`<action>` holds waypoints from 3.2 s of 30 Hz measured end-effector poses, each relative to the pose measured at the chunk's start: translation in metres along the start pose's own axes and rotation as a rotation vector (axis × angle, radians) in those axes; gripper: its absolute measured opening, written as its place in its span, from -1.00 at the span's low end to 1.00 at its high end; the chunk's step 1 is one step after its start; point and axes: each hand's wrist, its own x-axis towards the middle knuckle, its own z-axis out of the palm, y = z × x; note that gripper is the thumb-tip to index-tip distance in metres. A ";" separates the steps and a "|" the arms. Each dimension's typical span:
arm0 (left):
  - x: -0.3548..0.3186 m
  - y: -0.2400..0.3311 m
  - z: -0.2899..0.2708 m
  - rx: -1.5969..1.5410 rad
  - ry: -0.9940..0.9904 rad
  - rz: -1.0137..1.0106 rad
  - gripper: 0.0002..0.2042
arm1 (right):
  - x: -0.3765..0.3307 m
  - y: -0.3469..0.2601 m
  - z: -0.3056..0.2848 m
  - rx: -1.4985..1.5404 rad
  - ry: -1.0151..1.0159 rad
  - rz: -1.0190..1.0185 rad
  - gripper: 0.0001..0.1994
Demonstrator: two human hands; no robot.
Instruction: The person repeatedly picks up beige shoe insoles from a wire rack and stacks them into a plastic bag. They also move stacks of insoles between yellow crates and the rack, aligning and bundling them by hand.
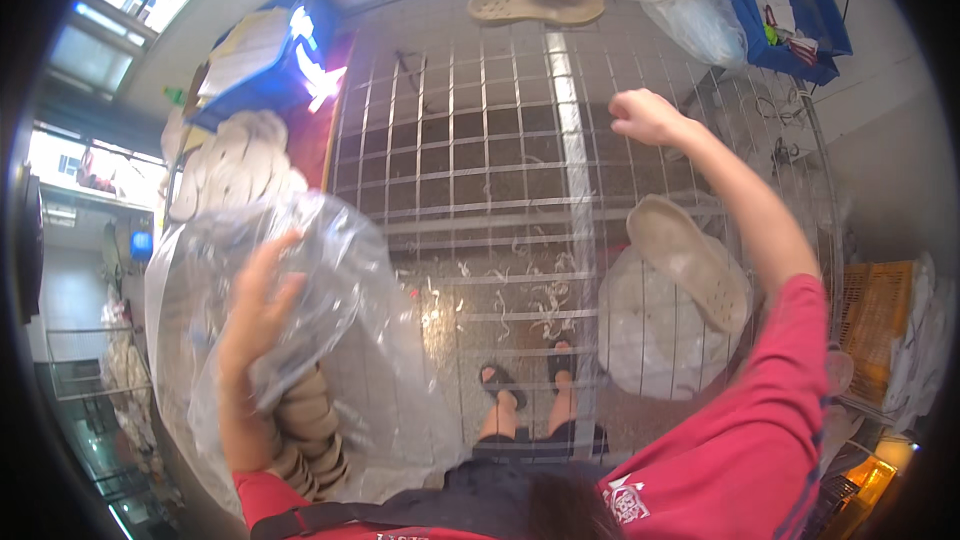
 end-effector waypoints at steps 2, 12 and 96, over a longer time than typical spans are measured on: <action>0.090 -0.009 0.072 -0.073 -0.281 0.126 -0.55 | 0.074 0.031 0.022 0.035 0.181 0.058 -0.65; 0.298 -0.034 0.268 -1.927 -0.302 -0.298 -0.33 | 0.322 0.033 0.056 -0.034 0.690 -0.058 -0.72; -0.162 0.060 0.324 -1.317 -0.085 -0.600 -0.51 | -0.303 -0.224 0.239 1.436 0.102 0.342 -0.23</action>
